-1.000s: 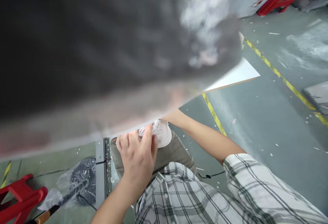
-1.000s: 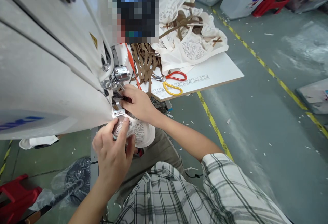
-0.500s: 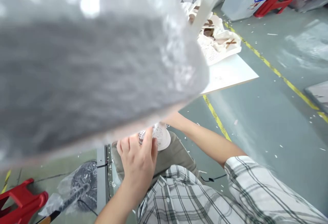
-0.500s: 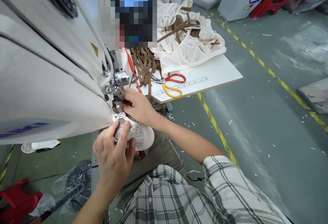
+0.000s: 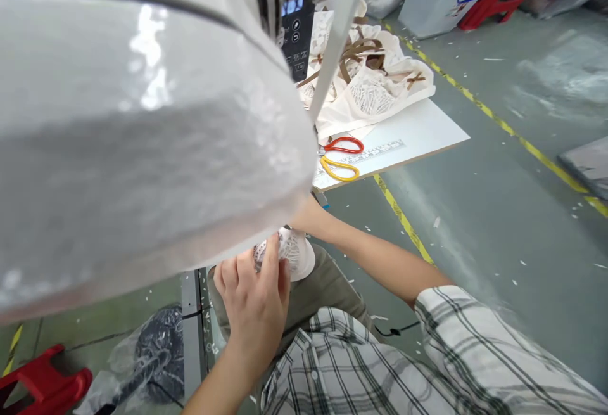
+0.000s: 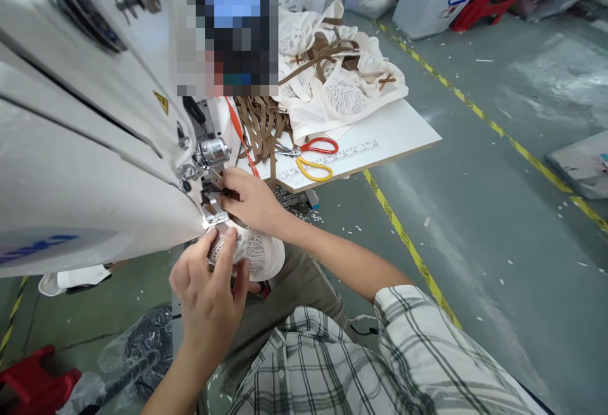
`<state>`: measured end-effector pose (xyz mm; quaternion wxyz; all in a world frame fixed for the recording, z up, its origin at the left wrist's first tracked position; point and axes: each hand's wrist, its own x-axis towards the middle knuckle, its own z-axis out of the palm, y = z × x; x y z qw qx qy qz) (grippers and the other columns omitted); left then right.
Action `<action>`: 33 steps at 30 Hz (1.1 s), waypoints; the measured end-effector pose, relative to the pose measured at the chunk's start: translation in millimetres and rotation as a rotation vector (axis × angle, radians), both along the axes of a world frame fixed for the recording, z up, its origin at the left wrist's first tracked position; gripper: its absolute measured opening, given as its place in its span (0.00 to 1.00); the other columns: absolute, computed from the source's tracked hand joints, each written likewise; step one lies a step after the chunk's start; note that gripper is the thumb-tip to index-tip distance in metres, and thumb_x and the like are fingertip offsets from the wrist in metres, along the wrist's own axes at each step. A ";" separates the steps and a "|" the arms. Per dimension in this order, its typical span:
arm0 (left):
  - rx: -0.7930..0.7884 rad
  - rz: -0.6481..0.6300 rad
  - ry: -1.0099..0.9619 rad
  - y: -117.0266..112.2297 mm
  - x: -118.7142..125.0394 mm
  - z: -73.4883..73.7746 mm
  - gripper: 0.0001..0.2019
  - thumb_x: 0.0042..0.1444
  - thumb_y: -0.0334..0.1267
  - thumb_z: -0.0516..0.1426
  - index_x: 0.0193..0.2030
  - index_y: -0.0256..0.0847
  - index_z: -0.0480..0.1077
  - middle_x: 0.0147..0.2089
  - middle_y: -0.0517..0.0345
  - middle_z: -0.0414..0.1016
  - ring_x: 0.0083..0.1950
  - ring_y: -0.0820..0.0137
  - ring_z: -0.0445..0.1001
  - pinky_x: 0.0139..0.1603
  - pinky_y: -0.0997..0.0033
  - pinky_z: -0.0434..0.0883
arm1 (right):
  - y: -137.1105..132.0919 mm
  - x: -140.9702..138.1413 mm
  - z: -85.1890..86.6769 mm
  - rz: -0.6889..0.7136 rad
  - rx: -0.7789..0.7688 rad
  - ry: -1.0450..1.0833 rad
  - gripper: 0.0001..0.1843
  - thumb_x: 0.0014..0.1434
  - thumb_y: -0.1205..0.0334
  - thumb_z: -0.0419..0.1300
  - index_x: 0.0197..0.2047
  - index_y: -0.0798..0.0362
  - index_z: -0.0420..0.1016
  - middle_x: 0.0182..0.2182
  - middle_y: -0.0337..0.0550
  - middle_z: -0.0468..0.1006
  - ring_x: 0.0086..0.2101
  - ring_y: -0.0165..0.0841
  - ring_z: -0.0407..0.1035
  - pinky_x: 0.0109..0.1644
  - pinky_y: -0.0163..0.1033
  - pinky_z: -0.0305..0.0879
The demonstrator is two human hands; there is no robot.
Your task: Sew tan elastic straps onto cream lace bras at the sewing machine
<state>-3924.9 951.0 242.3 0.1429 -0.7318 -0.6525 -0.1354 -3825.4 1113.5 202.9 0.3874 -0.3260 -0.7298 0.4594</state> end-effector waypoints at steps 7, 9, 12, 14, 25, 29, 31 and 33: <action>0.017 0.005 0.014 -1.5 4.2 -0.8 0.24 0.60 0.40 0.62 0.62 0.39 0.71 0.59 0.37 0.72 0.60 0.50 0.68 0.61 0.52 0.59 | -1.2 -0.5 -0.1 -0.027 -0.020 0.130 0.05 0.56 0.70 0.57 0.32 0.53 0.72 0.37 0.41 0.75 0.39 0.32 0.69 0.43 0.37 0.66; 0.019 0.001 -0.009 -1.8 3.8 -1.7 0.24 0.60 0.40 0.62 0.62 0.39 0.71 0.60 0.37 0.71 0.60 0.50 0.68 0.62 0.51 0.60 | -2.2 0.8 -2.1 -0.038 0.008 0.173 0.04 0.57 0.69 0.57 0.33 0.53 0.73 0.38 0.42 0.75 0.40 0.32 0.69 0.45 0.37 0.65; 0.038 0.000 -0.072 -2.8 0.5 -3.9 0.23 0.60 0.38 0.62 0.62 0.40 0.70 0.61 0.37 0.70 0.61 0.50 0.68 0.62 0.49 0.61 | -7.0 5.0 -6.4 -0.055 0.004 0.192 0.04 0.61 0.65 0.58 0.37 0.53 0.75 0.41 0.43 0.76 0.39 0.32 0.69 0.43 0.37 0.66; 0.070 -0.005 -0.117 -3.7 -3.5 -6.1 0.22 0.59 0.37 0.62 0.61 0.40 0.69 0.60 0.36 0.70 0.61 0.50 0.68 0.61 0.49 0.62 | -12.3 9.1 -9.1 -0.086 -0.030 0.211 0.06 0.63 0.61 0.59 0.39 0.52 0.76 0.45 0.44 0.77 0.40 0.32 0.70 0.43 0.37 0.67; -0.153 0.229 -1.135 -0.1 -29.7 -39.2 0.23 0.69 0.50 0.49 0.64 0.39 0.62 0.60 0.40 0.70 0.55 0.62 0.75 0.51 0.66 0.74 | -42.3 27.4 -9.3 -0.093 -0.230 0.342 0.07 0.62 0.58 0.60 0.37 0.52 0.68 0.33 0.38 0.73 0.31 0.27 0.67 0.36 0.34 0.66; -0.198 0.276 -1.339 4.2 -34.0 -40.6 0.21 0.66 0.54 0.53 0.54 0.39 0.67 0.47 0.49 0.75 0.46 0.66 0.77 0.44 0.70 0.74 | -52.0 30.5 -11.4 -0.049 -0.254 0.309 0.14 0.58 0.53 0.65 0.38 0.51 0.67 0.33 0.38 0.73 0.33 0.29 0.67 0.38 0.35 0.66; -0.209 0.305 -1.393 4.2 -34.5 -36.4 0.19 0.64 0.53 0.56 0.50 0.40 0.68 0.43 0.53 0.76 0.41 0.68 0.76 0.40 0.72 0.73 | -55.2 31.8 -12.3 -0.042 -0.256 0.264 0.16 0.56 0.51 0.67 0.39 0.50 0.66 0.34 0.38 0.73 0.34 0.30 0.68 0.39 0.36 0.66; -0.220 0.324 -1.364 3.6 -33.9 -30.8 0.18 0.62 0.52 0.58 0.47 0.40 0.69 0.41 0.54 0.76 0.39 0.68 0.75 0.38 0.73 0.72 | -57.6 32.2 -12.2 -0.053 -0.234 0.220 0.18 0.56 0.49 0.67 0.39 0.50 0.66 0.34 0.38 0.73 0.34 0.30 0.68 0.39 0.37 0.65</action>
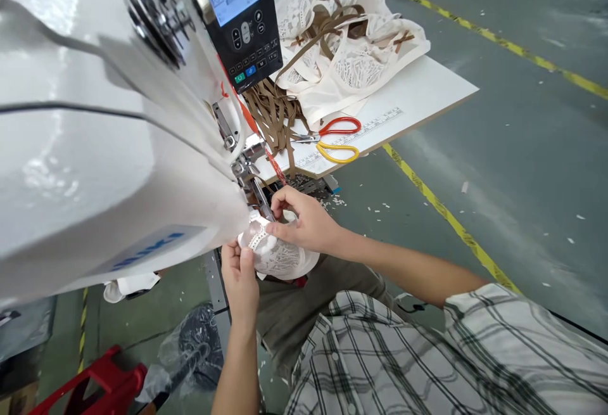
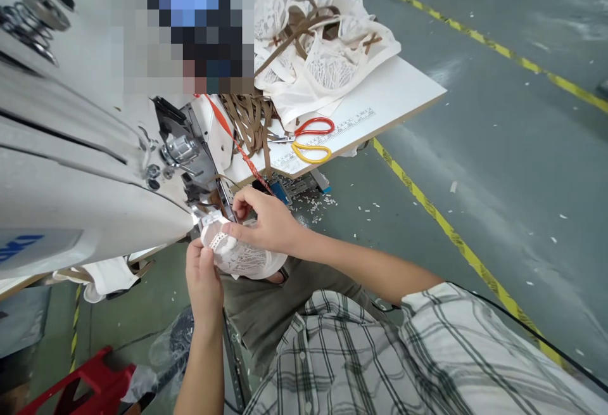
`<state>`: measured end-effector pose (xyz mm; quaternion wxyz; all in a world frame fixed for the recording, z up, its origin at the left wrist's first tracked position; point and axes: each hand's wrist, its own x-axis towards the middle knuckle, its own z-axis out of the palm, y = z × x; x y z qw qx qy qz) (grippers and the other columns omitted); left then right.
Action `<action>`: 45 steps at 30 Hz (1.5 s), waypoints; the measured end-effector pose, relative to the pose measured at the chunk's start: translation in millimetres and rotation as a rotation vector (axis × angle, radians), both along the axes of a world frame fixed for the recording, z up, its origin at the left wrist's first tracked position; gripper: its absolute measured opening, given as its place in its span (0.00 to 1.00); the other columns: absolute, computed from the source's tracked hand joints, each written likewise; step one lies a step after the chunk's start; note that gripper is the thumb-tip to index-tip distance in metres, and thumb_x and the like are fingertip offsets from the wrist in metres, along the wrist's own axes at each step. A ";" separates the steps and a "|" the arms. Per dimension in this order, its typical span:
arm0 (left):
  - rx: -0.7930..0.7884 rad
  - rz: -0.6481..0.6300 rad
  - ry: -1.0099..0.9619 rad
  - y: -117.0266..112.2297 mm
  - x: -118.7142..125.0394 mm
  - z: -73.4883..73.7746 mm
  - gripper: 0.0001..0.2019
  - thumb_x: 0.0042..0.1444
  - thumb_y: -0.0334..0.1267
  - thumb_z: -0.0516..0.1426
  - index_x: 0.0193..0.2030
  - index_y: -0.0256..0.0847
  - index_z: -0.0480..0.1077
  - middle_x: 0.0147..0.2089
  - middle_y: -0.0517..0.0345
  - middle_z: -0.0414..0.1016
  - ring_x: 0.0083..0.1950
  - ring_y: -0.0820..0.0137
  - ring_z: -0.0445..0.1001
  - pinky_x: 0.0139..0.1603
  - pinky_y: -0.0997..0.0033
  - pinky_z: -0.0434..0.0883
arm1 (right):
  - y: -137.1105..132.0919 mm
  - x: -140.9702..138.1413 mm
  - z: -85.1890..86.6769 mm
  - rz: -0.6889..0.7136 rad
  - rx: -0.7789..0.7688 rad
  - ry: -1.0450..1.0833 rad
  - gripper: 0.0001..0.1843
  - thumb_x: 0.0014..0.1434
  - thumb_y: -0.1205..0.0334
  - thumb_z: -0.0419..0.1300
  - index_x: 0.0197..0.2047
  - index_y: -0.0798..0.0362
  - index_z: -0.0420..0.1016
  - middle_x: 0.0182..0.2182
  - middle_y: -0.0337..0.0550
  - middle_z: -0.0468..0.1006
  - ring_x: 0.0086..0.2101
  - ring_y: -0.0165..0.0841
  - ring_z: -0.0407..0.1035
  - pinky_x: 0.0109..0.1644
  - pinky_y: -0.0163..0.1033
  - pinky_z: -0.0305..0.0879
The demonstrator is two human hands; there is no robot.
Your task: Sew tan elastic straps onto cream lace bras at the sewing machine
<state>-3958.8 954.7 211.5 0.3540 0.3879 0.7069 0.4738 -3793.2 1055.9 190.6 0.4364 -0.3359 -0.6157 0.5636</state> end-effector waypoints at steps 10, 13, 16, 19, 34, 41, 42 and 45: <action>-0.052 -0.009 0.177 -2.3 2.5 13.0 0.18 0.59 0.53 0.61 0.44 0.39 0.71 0.39 0.56 0.75 0.37 0.69 0.73 0.36 0.74 0.69 | -6.1 -4.6 1.4 -0.060 0.045 -0.092 0.20 0.56 0.45 0.65 0.38 0.50 0.66 0.32 0.37 0.72 0.33 0.30 0.67 0.39 0.37 0.63; -0.049 -0.016 0.208 -4.3 0.0 13.7 0.17 0.60 0.52 0.60 0.45 0.39 0.72 0.39 0.57 0.75 0.37 0.69 0.73 0.36 0.74 0.69 | -7.5 -5.0 0.3 -0.075 0.055 -0.093 0.20 0.56 0.45 0.65 0.39 0.50 0.66 0.32 0.37 0.72 0.32 0.30 0.67 0.39 0.37 0.62; -0.027 -0.009 0.221 -5.3 -2.0 14.6 0.16 0.62 0.51 0.58 0.44 0.40 0.72 0.39 0.57 0.74 0.37 0.70 0.73 0.37 0.74 0.69 | -10.0 -5.5 0.7 -0.093 0.066 -0.112 0.20 0.56 0.45 0.65 0.39 0.50 0.65 0.32 0.37 0.72 0.32 0.30 0.67 0.39 0.37 0.62; 0.026 0.015 0.222 -4.5 -1.9 15.8 0.15 0.63 0.51 0.57 0.43 0.39 0.72 0.38 0.57 0.73 0.36 0.71 0.71 0.38 0.74 0.68 | -13.7 -7.3 3.1 -0.110 0.074 -0.146 0.22 0.54 0.43 0.66 0.40 0.50 0.65 0.33 0.37 0.72 0.33 0.30 0.66 0.39 0.37 0.62; -0.011 -0.345 0.200 -30.6 36.6 17.5 0.14 0.67 0.43 0.55 0.31 0.41 0.67 0.28 0.63 0.66 0.30 0.74 0.64 0.33 0.76 0.62 | -45.1 41.0 -0.2 0.112 -0.395 0.034 0.15 0.60 0.52 0.63 0.46 0.52 0.81 0.44 0.43 0.81 0.42 0.33 0.74 0.45 0.37 0.68; -0.027 -0.354 0.126 -26.9 46.1 18.6 0.14 0.68 0.44 0.54 0.33 0.40 0.69 0.29 0.62 0.67 0.30 0.75 0.65 0.32 0.78 0.64 | -49.4 49.4 0.6 0.113 -0.544 0.120 0.19 0.58 0.47 0.66 0.45 0.52 0.83 0.39 0.42 0.83 0.35 0.30 0.74 0.36 0.33 0.68; -0.033 -0.351 0.126 -26.0 46.5 19.8 0.14 0.68 0.45 0.54 0.33 0.40 0.69 0.29 0.62 0.68 0.30 0.75 0.66 0.32 0.78 0.64 | -49.2 49.3 1.2 0.117 -0.550 0.130 0.19 0.57 0.47 0.66 0.45 0.52 0.83 0.39 0.41 0.83 0.35 0.30 0.73 0.35 0.32 0.67; -0.055 -0.336 0.120 -24.0 47.9 23.3 0.14 0.67 0.47 0.55 0.34 0.40 0.71 0.28 0.62 0.68 0.30 0.74 0.66 0.31 0.77 0.65 | -48.9 50.1 2.1 0.120 -0.558 0.162 0.19 0.57 0.47 0.67 0.44 0.52 0.83 0.39 0.41 0.83 0.34 0.28 0.73 0.35 0.31 0.67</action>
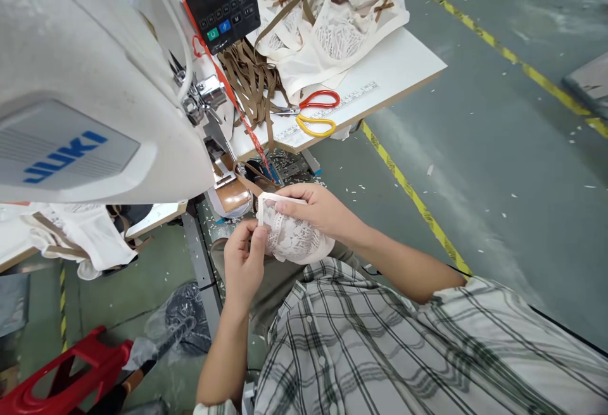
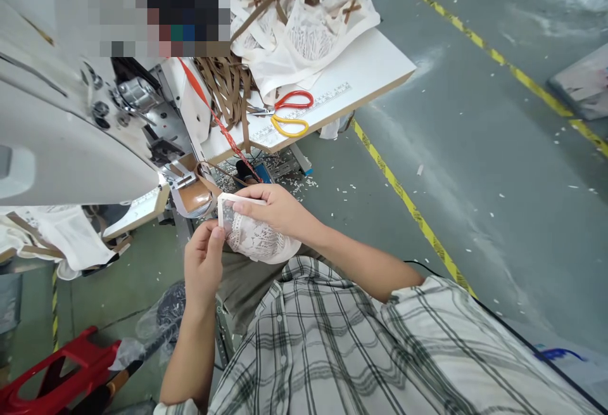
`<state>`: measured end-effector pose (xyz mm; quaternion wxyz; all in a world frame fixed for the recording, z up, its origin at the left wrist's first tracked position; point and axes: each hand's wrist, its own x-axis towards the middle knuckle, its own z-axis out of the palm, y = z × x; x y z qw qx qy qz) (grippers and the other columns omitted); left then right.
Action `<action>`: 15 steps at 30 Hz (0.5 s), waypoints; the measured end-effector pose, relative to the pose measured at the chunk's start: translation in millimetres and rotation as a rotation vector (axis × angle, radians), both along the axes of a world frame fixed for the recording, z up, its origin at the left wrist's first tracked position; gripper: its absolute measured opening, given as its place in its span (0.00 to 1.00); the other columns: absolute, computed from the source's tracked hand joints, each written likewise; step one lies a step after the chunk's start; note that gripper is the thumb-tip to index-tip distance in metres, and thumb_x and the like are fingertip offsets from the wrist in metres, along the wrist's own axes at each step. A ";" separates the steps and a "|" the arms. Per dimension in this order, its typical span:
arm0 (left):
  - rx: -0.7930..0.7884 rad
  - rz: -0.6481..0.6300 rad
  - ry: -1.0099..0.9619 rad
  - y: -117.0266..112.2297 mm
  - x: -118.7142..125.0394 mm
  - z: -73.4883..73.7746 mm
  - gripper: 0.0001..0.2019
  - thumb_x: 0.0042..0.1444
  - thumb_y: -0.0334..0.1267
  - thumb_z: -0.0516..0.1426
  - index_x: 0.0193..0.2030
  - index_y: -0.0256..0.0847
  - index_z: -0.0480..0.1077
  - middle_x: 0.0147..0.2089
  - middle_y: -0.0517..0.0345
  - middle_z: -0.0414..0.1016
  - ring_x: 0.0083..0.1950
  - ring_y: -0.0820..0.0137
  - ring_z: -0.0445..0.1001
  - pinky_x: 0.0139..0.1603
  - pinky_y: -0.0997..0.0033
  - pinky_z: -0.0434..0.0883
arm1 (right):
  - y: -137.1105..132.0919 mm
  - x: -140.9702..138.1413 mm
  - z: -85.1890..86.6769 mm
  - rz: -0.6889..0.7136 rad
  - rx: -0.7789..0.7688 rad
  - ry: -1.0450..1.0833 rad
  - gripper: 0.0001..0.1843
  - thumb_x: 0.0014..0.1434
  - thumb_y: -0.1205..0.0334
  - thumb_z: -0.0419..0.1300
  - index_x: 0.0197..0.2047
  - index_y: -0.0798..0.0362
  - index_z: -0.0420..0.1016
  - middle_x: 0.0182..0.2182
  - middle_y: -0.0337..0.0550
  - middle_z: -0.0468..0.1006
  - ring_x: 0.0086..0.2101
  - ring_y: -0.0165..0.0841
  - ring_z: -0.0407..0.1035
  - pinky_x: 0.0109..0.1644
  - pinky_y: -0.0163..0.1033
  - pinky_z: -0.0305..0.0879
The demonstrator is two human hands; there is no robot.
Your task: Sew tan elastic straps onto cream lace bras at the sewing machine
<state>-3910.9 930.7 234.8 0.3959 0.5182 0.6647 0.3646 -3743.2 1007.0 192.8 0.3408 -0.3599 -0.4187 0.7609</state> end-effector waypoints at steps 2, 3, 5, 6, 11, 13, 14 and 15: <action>-0.014 0.012 -0.013 1.1 0.6 1.3 0.15 0.67 0.48 0.55 0.34 0.40 0.72 0.29 0.61 0.69 0.30 0.74 0.67 0.31 0.77 0.67 | -0.4 1.9 0.1 0.004 -0.017 0.009 0.18 0.56 0.48 0.67 0.43 0.53 0.83 0.37 0.40 0.82 0.32 0.27 0.72 0.33 0.31 0.66; -0.025 0.015 -0.027 1.6 0.9 1.3 0.15 0.66 0.48 0.55 0.35 0.41 0.73 0.29 0.61 0.69 0.30 0.73 0.68 0.32 0.77 0.68 | -1.0 3.3 0.3 0.015 -0.027 0.007 0.18 0.56 0.47 0.68 0.41 0.53 0.83 0.35 0.40 0.82 0.30 0.26 0.71 0.32 0.30 0.64; -0.066 0.013 -0.083 3.2 1.4 -0.1 0.15 0.66 0.50 0.56 0.38 0.41 0.75 0.31 0.59 0.72 0.32 0.72 0.70 0.34 0.76 0.70 | -3.1 7.0 1.1 0.051 -0.038 -0.011 0.18 0.55 0.47 0.68 0.38 0.55 0.82 0.31 0.39 0.80 0.27 0.26 0.69 0.30 0.30 0.62; -0.089 0.018 -0.136 4.2 2.1 -1.6 0.15 0.65 0.51 0.56 0.39 0.41 0.76 0.34 0.58 0.73 0.33 0.72 0.70 0.34 0.75 0.71 | -4.6 9.4 1.7 0.074 -0.035 -0.026 0.18 0.55 0.47 0.68 0.37 0.55 0.82 0.30 0.39 0.80 0.27 0.26 0.69 0.29 0.30 0.62; -0.245 0.066 -0.598 10.6 13.5 -10.7 0.19 0.62 0.55 0.58 0.41 0.41 0.77 0.34 0.56 0.75 0.34 0.70 0.71 0.36 0.71 0.74 | -14.1 23.8 4.5 0.159 0.025 -0.100 0.18 0.55 0.47 0.67 0.34 0.55 0.82 0.30 0.40 0.80 0.30 0.28 0.70 0.33 0.32 0.64; -0.273 0.108 -0.678 10.9 20.8 -12.2 0.15 0.61 0.52 0.60 0.40 0.41 0.77 0.31 0.59 0.73 0.30 0.73 0.70 0.34 0.73 0.73 | -17.8 29.4 5.3 0.158 0.037 -0.137 0.17 0.56 0.47 0.67 0.35 0.55 0.82 0.31 0.40 0.80 0.30 0.28 0.70 0.34 0.32 0.64; -0.262 0.135 -0.675 10.2 24.2 -12.2 0.13 0.61 0.50 0.61 0.39 0.42 0.77 0.30 0.60 0.71 0.29 0.74 0.68 0.32 0.74 0.72 | -19.5 31.8 5.6 0.154 0.040 -0.163 0.17 0.55 0.48 0.67 0.35 0.55 0.82 0.31 0.39 0.80 0.30 0.28 0.70 0.34 0.32 0.64; -0.239 0.157 -0.651 9.0 27.0 -11.9 0.12 0.61 0.49 0.61 0.39 0.42 0.77 0.28 0.61 0.70 0.28 0.74 0.67 0.31 0.75 0.70 | -21.2 33.9 6.0 0.149 0.048 -0.194 0.17 0.55 0.48 0.67 0.35 0.55 0.81 0.31 0.39 0.80 0.30 0.28 0.70 0.33 0.32 0.63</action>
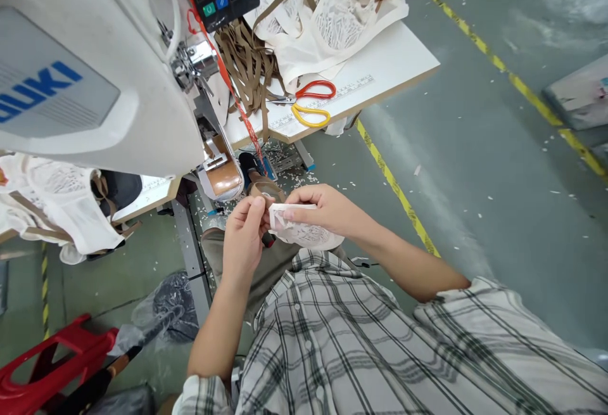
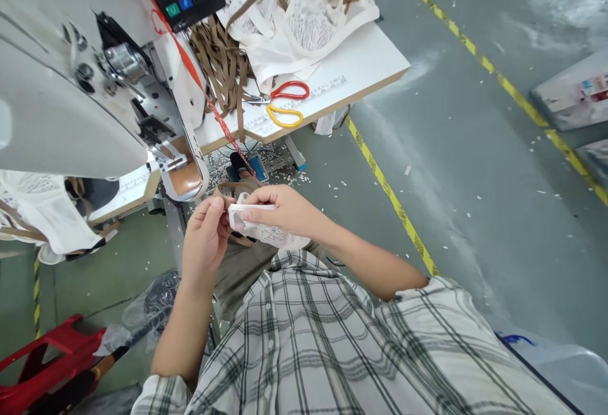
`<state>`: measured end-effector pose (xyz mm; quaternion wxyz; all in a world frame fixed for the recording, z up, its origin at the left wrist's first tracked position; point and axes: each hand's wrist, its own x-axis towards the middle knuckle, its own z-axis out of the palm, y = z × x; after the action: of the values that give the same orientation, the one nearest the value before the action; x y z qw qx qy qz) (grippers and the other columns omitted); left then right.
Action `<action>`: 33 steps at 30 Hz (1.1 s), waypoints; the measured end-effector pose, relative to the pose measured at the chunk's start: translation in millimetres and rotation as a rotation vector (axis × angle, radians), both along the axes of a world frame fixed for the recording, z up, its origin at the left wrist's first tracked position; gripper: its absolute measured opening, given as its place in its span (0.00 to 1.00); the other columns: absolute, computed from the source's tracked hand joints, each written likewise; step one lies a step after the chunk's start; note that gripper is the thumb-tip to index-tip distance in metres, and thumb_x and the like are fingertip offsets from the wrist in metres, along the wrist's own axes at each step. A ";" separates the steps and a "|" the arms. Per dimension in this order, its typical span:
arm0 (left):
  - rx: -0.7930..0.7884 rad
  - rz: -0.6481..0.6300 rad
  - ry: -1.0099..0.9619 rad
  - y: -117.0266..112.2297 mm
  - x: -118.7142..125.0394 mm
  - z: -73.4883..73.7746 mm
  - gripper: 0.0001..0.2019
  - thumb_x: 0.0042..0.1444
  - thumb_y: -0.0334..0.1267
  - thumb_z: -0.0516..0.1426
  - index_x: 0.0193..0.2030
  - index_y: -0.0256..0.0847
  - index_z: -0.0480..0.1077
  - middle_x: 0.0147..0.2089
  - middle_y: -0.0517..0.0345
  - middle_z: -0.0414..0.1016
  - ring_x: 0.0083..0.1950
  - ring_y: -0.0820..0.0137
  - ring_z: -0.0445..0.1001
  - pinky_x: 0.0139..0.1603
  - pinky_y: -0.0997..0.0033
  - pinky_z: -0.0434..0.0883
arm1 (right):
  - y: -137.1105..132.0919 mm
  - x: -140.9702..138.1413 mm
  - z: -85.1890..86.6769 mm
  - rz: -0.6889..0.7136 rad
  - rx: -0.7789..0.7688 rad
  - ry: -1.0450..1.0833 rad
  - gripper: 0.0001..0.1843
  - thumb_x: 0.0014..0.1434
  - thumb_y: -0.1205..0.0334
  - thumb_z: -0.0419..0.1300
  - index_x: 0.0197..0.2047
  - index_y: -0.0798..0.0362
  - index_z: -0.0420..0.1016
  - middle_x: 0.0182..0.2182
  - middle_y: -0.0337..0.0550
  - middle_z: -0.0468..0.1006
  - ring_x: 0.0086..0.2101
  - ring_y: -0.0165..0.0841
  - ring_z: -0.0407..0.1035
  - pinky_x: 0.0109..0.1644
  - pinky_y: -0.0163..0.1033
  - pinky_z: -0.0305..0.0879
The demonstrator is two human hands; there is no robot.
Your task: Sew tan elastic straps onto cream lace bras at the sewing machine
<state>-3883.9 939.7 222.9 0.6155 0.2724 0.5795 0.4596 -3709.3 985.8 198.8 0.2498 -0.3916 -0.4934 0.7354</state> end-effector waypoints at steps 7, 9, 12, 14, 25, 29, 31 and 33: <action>0.219 -0.023 0.019 -10.8 -1.1 2.6 0.08 0.59 0.40 0.63 0.31 0.41 0.75 0.38 0.57 0.72 0.40 0.71 0.70 0.45 0.71 0.71 | -11.2 5.4 -7.6 -0.176 0.640 -0.285 0.05 0.58 0.61 0.64 0.31 0.53 0.77 0.26 0.36 0.75 0.26 0.25 0.63 0.31 0.32 0.55; 0.269 -0.078 -0.030 -16.0 -4.6 -0.2 0.05 0.56 0.38 0.63 0.31 0.41 0.75 0.40 0.55 0.70 0.43 0.68 0.69 0.47 0.69 0.71 | -13.9 5.4 -14.2 -0.288 0.926 -0.331 0.10 0.62 0.65 0.59 0.28 0.52 0.74 0.23 0.36 0.72 0.25 0.25 0.61 0.31 0.33 0.53; 0.363 -0.133 0.064 -27.3 -7.1 -6.4 0.06 0.58 0.38 0.60 0.31 0.42 0.76 0.41 0.53 0.68 0.44 0.66 0.67 0.46 0.66 0.71 | -16.9 5.1 -22.2 -0.358 1.129 -0.360 0.17 0.66 0.62 0.53 0.25 0.50 0.70 0.19 0.37 0.68 0.23 0.28 0.58 0.30 0.35 0.53; 0.422 -0.142 0.155 -34.6 -7.2 -9.8 0.08 0.60 0.40 0.59 0.31 0.43 0.76 0.40 0.53 0.67 0.44 0.64 0.67 0.45 0.63 0.73 | -18.3 5.0 -24.1 -0.307 1.106 -0.383 0.20 0.67 0.57 0.52 0.23 0.48 0.70 0.18 0.38 0.67 0.23 0.30 0.58 0.30 0.36 0.54; 0.446 -0.152 0.211 -38.7 -11.2 -12.7 0.09 0.61 0.43 0.59 0.32 0.44 0.76 0.39 0.52 0.66 0.43 0.63 0.68 0.42 0.61 0.75 | -19.8 1.9 -23.8 -0.216 0.913 -0.381 0.24 0.66 0.48 0.51 0.21 0.47 0.69 0.17 0.41 0.65 0.23 0.32 0.58 0.33 0.39 0.57; 0.435 -0.157 0.245 -38.1 -13.9 -12.9 0.11 0.60 0.46 0.59 0.31 0.44 0.76 0.38 0.52 0.67 0.42 0.63 0.68 0.41 0.61 0.75 | -20.6 1.4 -26.7 -0.242 0.979 -0.368 0.21 0.66 0.52 0.52 0.24 0.47 0.74 0.19 0.41 0.70 0.24 0.32 0.60 0.33 0.39 0.57; 0.440 -0.149 0.250 -36.6 -13.5 -9.8 0.11 0.60 0.46 0.59 0.30 0.44 0.75 0.37 0.53 0.68 0.41 0.63 0.69 0.40 0.62 0.74 | -21.1 0.9 -24.6 -0.218 0.972 -0.339 0.16 0.65 0.56 0.53 0.31 0.47 0.79 0.23 0.42 0.76 0.25 0.31 0.64 0.34 0.38 0.58; 0.446 -0.124 0.232 -33.5 -12.8 -5.6 0.11 0.60 0.44 0.60 0.30 0.44 0.75 0.37 0.54 0.68 0.40 0.65 0.68 0.41 0.64 0.72 | -21.2 -0.1 -20.0 -0.136 0.879 -0.320 0.13 0.64 0.57 0.55 0.40 0.47 0.82 0.28 0.41 0.80 0.28 0.30 0.67 0.36 0.37 0.59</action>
<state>-3896.6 906.2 217.3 0.4964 0.4872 0.5129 0.5032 -3709.4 964.6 178.8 0.3603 -0.3887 -0.7634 0.3693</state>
